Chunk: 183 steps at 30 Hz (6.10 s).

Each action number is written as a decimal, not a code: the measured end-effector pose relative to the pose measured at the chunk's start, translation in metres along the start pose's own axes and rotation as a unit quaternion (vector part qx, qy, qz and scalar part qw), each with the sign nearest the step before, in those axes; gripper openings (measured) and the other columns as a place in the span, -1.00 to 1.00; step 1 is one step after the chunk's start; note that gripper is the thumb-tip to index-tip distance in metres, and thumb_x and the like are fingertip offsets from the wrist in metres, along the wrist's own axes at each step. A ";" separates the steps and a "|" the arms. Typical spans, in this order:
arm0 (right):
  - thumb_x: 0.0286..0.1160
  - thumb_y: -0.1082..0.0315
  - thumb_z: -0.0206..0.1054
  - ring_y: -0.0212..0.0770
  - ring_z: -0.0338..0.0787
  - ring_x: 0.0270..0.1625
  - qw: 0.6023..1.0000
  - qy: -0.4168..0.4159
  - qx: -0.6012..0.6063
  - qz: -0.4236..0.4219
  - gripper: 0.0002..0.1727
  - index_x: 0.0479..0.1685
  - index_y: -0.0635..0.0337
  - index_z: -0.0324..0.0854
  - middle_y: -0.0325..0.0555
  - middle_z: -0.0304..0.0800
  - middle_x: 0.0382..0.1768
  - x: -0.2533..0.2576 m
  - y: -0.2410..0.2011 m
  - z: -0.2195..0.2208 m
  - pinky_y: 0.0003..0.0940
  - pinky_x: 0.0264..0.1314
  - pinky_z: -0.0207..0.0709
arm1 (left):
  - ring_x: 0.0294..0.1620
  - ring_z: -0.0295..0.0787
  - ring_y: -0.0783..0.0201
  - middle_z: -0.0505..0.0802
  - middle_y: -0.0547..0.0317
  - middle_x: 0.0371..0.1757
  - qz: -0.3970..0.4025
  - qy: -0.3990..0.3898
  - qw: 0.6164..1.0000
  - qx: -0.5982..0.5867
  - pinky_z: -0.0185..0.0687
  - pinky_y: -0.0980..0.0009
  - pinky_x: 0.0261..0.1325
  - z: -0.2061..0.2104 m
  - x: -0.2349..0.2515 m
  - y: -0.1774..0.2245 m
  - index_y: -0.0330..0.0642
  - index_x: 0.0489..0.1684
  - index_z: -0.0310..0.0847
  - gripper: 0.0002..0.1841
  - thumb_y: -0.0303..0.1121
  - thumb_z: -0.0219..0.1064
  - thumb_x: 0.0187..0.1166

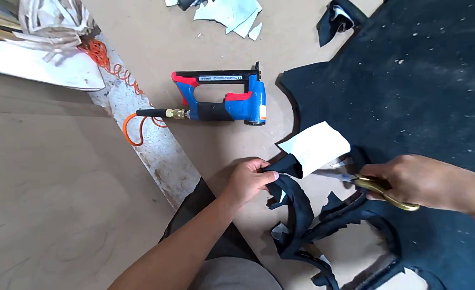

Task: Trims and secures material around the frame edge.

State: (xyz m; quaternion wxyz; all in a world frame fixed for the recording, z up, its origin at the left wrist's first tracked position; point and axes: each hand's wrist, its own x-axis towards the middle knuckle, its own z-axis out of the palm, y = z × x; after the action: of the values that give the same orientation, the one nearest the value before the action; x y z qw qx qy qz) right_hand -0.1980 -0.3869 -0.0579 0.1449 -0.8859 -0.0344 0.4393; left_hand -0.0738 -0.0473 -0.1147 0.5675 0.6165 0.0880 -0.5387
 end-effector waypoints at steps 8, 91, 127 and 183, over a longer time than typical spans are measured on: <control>0.30 0.52 0.56 0.46 0.57 0.51 0.903 0.260 0.137 0.315 -0.12 0.76 0.04 0.36 0.26 0.62 0.47 -0.094 -0.024 0.096 0.56 0.31 0.52 | -0.18 0.89 0.01 0.88 -0.02 -0.27 0.032 -0.003 0.747 0.664 0.79 -0.07 -0.04 0.013 -0.003 0.048 -0.16 -0.01 0.74 -0.48 0.16 0.16 0.75; 0.59 0.29 0.33 -0.11 0.73 0.22 0.591 0.663 0.321 0.327 -0.83 -0.05 -0.07 0.84 -0.26 0.83 -0.02 0.110 -0.255 0.162 -0.01 0.36 0.51 | -0.64 0.73 0.20 0.85 -0.07 -0.35 -0.206 -0.054 0.812 0.543 0.70 0.36 -0.60 0.120 -0.011 0.141 -0.24 -0.05 0.63 -0.46 0.04 -0.14 0.84; 0.62 0.51 0.14 0.03 0.77 0.31 0.579 0.695 0.248 0.346 -0.65 0.24 0.23 0.75 0.00 0.82 0.14 0.097 -0.274 0.196 0.15 0.79 0.26 | -0.71 0.69 0.19 0.74 -0.03 -0.54 -0.230 -0.119 0.730 0.633 0.73 0.28 -0.64 0.181 -0.012 0.129 -0.25 -0.05 0.62 -0.45 0.08 -0.10 0.82; 0.65 0.18 0.34 -0.19 0.66 0.54 0.446 0.731 0.302 0.419 -0.52 0.53 0.04 0.64 -0.27 0.90 0.21 0.100 -0.288 0.216 0.24 0.93 -0.12 | -0.70 0.71 0.18 0.73 -0.03 -0.54 -0.278 -0.186 0.631 0.700 0.76 0.22 -0.63 0.223 -0.011 0.085 -0.24 -0.09 0.61 -0.48 0.05 -0.07 0.81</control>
State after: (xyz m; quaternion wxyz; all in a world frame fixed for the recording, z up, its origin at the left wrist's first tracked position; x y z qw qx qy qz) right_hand -0.2876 -0.0434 -0.1756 0.1731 -0.6868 0.5944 -0.3809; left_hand -0.1423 -0.2479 -0.0047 -0.2073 0.6615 -0.2556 -0.6739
